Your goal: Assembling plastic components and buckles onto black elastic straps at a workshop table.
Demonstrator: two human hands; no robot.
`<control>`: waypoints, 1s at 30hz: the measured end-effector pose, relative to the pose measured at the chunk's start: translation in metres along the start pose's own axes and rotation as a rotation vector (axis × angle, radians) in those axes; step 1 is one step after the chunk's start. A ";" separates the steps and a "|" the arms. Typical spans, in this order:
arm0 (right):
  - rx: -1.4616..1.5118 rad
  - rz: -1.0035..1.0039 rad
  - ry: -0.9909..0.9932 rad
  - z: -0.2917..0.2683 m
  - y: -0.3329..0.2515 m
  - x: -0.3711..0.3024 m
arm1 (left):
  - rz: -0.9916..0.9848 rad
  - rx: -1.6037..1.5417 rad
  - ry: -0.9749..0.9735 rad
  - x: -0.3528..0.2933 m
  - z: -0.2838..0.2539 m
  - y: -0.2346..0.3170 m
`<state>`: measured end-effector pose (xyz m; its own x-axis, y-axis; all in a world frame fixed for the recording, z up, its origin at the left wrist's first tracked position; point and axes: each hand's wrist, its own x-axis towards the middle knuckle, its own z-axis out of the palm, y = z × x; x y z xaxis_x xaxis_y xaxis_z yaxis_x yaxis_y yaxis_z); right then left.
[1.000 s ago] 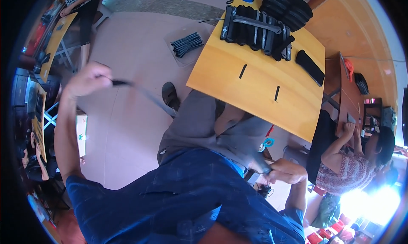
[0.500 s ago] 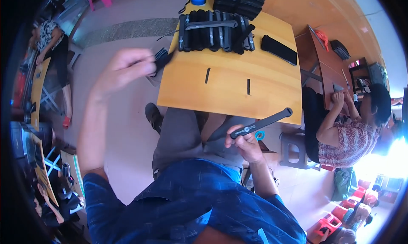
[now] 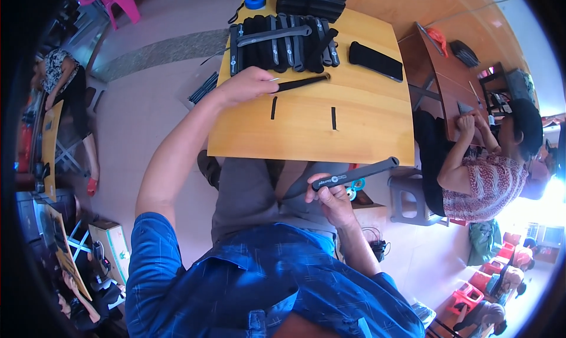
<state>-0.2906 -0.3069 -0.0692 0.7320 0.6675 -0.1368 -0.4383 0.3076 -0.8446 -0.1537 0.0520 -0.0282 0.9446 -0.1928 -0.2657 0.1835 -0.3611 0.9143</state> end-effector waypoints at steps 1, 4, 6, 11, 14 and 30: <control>-0.009 -0.001 -0.001 0.000 0.000 0.003 | -0.044 0.040 0.074 0.002 -0.006 -0.017; 0.008 0.005 0.003 0.005 0.004 0.012 | -0.123 0.176 0.127 -0.003 -0.018 -0.044; 0.031 0.014 0.014 0.008 0.008 0.017 | -0.144 0.246 0.178 -0.005 -0.022 -0.050; 0.201 0.062 0.052 0.016 0.016 0.028 | -0.228 0.494 0.243 -0.009 -0.034 -0.044; 0.204 0.067 0.026 0.021 0.015 0.035 | -0.215 0.599 0.277 -0.011 -0.037 -0.043; 0.159 0.080 0.016 0.039 0.014 0.045 | -0.071 0.697 0.674 -0.040 -0.026 -0.053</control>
<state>-0.2840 -0.2468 -0.0668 0.6990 0.6835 -0.2102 -0.5718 0.3577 -0.7383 -0.1944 0.1024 -0.0584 0.9350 0.3353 0.1158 0.2489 -0.8526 0.4594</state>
